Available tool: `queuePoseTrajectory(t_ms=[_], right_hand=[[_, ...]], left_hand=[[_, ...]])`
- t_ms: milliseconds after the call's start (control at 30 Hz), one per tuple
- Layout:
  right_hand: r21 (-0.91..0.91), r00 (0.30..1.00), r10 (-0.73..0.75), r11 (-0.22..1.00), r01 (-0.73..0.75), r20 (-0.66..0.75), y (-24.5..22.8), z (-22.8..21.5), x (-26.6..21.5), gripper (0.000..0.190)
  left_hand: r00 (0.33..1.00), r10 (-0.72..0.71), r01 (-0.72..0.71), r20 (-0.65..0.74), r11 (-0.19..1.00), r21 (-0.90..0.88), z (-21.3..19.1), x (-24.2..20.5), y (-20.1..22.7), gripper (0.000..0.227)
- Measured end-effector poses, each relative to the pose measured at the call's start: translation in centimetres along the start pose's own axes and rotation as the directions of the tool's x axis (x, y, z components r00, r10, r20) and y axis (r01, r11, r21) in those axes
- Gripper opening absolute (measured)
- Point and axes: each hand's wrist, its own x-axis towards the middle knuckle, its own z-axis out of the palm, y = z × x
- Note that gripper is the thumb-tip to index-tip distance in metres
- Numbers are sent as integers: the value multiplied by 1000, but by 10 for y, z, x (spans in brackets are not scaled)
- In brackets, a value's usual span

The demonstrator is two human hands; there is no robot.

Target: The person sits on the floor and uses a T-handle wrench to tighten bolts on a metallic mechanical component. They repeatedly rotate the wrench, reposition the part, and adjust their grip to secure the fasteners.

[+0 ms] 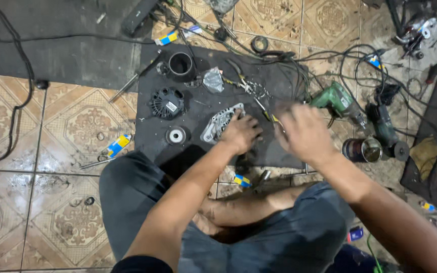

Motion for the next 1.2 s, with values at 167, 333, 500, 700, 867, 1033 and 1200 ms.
queuePoseTrajectory(t_ms=[167, 333, 500, 700, 867, 1033, 1200], right_hand=[[271, 853, 259, 872, -409, 453, -11, -19, 20, 53], [234, 898, 152, 935, -266, 412, -38, -8, 23, 22], [340, 371, -180, 838, -427, 911, -53, -108, 50, 75], [79, 590, 62, 975, -210, 805, -25, -84, 94, 38], [247, 415, -85, 901, -356, 906, -23, -62, 38, 43], [37, 628, 114, 974, -222, 770, -28, -90, 86, 33], [27, 436, 168, 913, -406, 884, 0, -38, 38, 29]], left_hand=[[937, 48, -108, -346, 982, -156, 19, -9, 14, 34], [893, 27, -178, -450, 939, -295, 46, 17, 28, 30], [954, -17, -188, -300, 744, -641, 54, 27, 19, 35], [997, -32, -12, -70, 836, -549, 18, -11, 30, 40], [988, -72, 143, 138, 762, -632, -50, -33, 35, 51], [992, -73, 6, -102, 841, -542, 7, 4, 17, 36], [985, -46, -57, -164, 820, -570, 13, -8, 18, 32]])
